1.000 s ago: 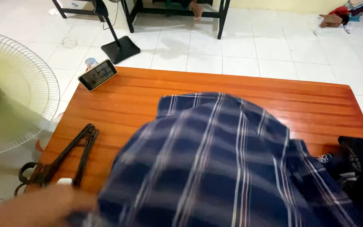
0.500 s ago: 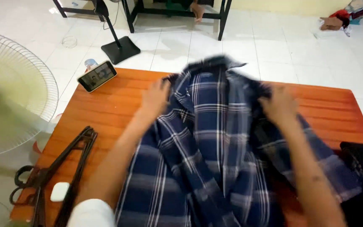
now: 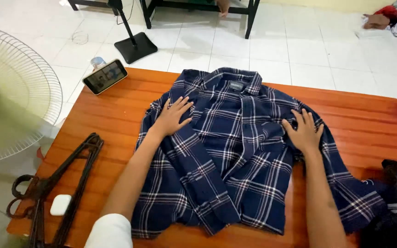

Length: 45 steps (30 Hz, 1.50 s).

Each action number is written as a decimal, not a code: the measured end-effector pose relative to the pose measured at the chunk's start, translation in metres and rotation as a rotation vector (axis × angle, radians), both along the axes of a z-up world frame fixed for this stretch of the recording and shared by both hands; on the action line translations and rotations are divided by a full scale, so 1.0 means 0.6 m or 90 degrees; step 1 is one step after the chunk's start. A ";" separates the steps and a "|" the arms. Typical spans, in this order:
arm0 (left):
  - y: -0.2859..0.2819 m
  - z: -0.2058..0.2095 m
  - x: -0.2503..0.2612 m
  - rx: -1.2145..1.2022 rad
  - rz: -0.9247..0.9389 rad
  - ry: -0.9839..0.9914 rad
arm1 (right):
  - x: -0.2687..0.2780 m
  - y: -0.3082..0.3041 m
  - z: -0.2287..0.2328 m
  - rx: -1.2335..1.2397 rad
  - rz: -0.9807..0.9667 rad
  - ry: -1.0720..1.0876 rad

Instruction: Smoothing a plaid shirt on a table, placing it on a hanger, and buttoning the top buttons.

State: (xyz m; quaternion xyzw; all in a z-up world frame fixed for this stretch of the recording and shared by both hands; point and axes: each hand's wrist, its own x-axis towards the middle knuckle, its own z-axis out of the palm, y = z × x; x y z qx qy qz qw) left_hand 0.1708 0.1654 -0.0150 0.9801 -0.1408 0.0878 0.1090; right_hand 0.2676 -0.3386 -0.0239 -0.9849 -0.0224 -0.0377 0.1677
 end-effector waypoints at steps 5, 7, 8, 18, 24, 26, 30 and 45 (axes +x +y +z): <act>-0.016 -0.003 -0.031 -0.003 -0.015 -0.033 | -0.014 -0.019 0.013 0.024 0.037 -0.021; -0.039 -0.001 -0.058 -0.020 0.000 -0.028 | -0.021 -0.021 0.007 0.020 0.038 -0.017; -0.053 0.004 -0.073 -0.014 0.024 -0.025 | -0.024 -0.021 0.002 0.012 0.037 -0.026; -0.165 0.000 -0.229 -0.042 0.073 -0.026 | -0.169 -0.023 -0.012 0.019 0.035 -0.057; -0.164 0.000 -0.236 -0.053 0.080 -0.009 | -0.200 -0.013 -0.002 0.013 0.024 -0.043; -0.162 -0.003 -0.233 -0.043 0.075 -0.008 | -0.196 -0.010 0.005 0.012 0.021 -0.023; -0.165 0.003 -0.234 -0.041 0.073 0.008 | -0.197 -0.009 0.009 0.017 0.022 -0.007; -0.169 0.056 -0.249 -0.296 -0.174 -0.041 | -0.189 -0.007 -0.005 -0.037 0.023 -0.077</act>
